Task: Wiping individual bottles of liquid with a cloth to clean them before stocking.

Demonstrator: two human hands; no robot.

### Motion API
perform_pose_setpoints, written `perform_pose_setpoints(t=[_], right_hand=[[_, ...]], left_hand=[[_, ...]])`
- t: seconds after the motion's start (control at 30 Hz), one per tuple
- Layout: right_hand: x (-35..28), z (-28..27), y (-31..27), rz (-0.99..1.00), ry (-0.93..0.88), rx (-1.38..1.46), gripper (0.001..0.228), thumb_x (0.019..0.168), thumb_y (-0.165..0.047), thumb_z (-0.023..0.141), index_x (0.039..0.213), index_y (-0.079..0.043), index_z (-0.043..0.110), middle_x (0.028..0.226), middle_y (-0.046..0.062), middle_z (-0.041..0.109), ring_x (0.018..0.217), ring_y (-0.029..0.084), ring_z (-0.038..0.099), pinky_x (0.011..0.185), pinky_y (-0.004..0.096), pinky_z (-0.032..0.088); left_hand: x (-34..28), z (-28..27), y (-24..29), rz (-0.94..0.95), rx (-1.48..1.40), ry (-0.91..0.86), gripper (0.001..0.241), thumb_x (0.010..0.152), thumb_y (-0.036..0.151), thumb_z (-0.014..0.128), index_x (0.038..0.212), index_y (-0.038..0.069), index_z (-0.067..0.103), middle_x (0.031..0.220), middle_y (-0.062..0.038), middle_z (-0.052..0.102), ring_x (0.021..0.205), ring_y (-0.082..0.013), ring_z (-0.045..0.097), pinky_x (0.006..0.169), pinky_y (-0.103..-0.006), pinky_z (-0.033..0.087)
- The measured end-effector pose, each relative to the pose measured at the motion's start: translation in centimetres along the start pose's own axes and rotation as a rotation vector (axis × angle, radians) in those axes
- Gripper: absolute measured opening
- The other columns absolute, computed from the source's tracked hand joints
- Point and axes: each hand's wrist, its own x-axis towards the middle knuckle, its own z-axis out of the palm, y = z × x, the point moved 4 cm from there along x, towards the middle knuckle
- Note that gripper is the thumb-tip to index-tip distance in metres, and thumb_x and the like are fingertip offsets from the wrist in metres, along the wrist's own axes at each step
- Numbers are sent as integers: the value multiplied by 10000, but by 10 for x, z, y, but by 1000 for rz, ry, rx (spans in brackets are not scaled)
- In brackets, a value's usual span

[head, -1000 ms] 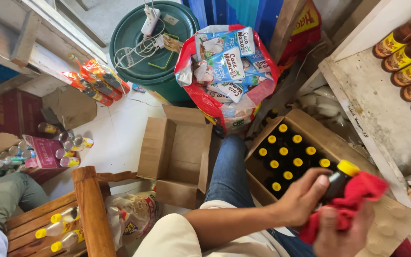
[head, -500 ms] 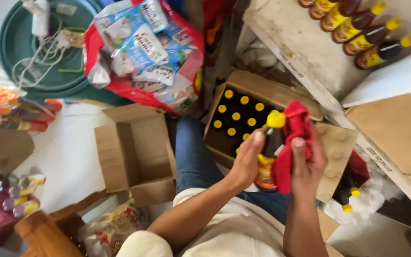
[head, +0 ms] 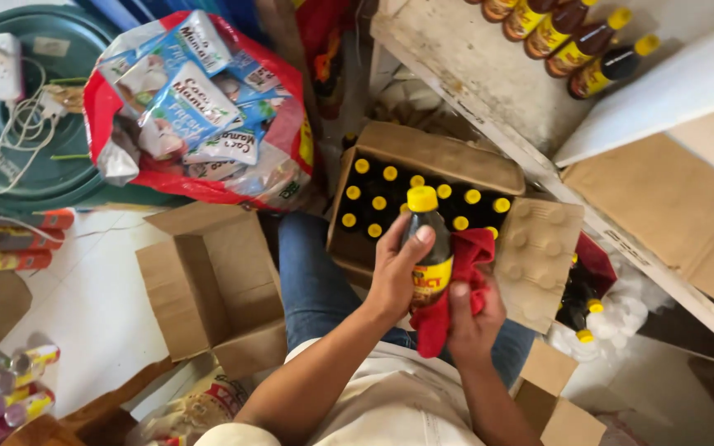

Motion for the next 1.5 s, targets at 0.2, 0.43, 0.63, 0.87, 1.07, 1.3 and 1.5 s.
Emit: perform_pose_setpoints(t=[0.2, 0.43, 0.63, 0.87, 1.07, 1.3, 1.5], right_hand=[[4, -18, 73, 480, 168, 504, 381, 1069, -214, 653, 1343, 49, 629, 1217, 152, 672, 1052, 218, 636, 930, 355, 517], [12, -11, 70, 568, 174, 961, 510, 1021, -379, 621, 1371, -9, 589, 1274, 133, 646, 1155, 256, 623, 992, 394, 507], [9, 28, 26, 741, 41, 1387, 631, 965, -558, 585, 1375, -78, 561, 1292, 99, 622, 1224, 267, 594, 1029, 416, 491], [23, 43, 0, 627, -68, 1065, 676, 964, -557, 579, 1514, -181, 471, 1466, 21, 531, 1403, 219, 503, 1161, 427, 417], [20, 33, 159, 408, -397, 640, 647, 882, -412, 653, 1464, -163, 519, 1377, 23, 555, 1318, 168, 528, 1078, 326, 460], [16, 55, 188, -169, -39, 2004, 385, 894, -227, 785, 1263, -138, 718, 1234, 53, 685, 1061, 64, 640, 918, 197, 526], [-35, 44, 99, 243, -159, 1508, 375, 908, -299, 733, 1221, -99, 682, 1167, 87, 660, 999, 124, 621, 876, 239, 511]], left_hand=[[-20, 6, -21, -104, 127, -230, 354, 1007, 239, 673, 1257, -7, 633, 1086, -27, 665, 988, -90, 602, 894, -260, 496], [-29, 37, 9, 205, 26, -232, 500, 929, 241, 710, 1321, -5, 523, 1230, -58, 676, 1109, -179, 663, 1025, -322, 523], [-35, 10, -24, 480, 432, -272, 638, 853, 318, 865, 1329, 8, 575, 1092, -80, 715, 1008, -170, 710, 953, -299, 584], [-23, 10, 1, 753, 849, -198, 606, 830, 387, 828, 1300, 61, 627, 1123, -75, 700, 1009, -202, 719, 897, -271, 582], [-25, 10, 13, 894, 958, -236, 570, 821, 388, 827, 1273, 108, 622, 1116, -59, 688, 975, -219, 714, 847, -276, 588], [-34, 8, 9, 881, 830, -214, 549, 867, 406, 843, 1265, 106, 611, 1099, -45, 700, 896, -200, 711, 821, -248, 598], [-35, 3, 0, 777, 713, -167, 539, 892, 393, 838, 1237, 53, 602, 1029, -60, 699, 854, -179, 728, 802, -242, 593]])
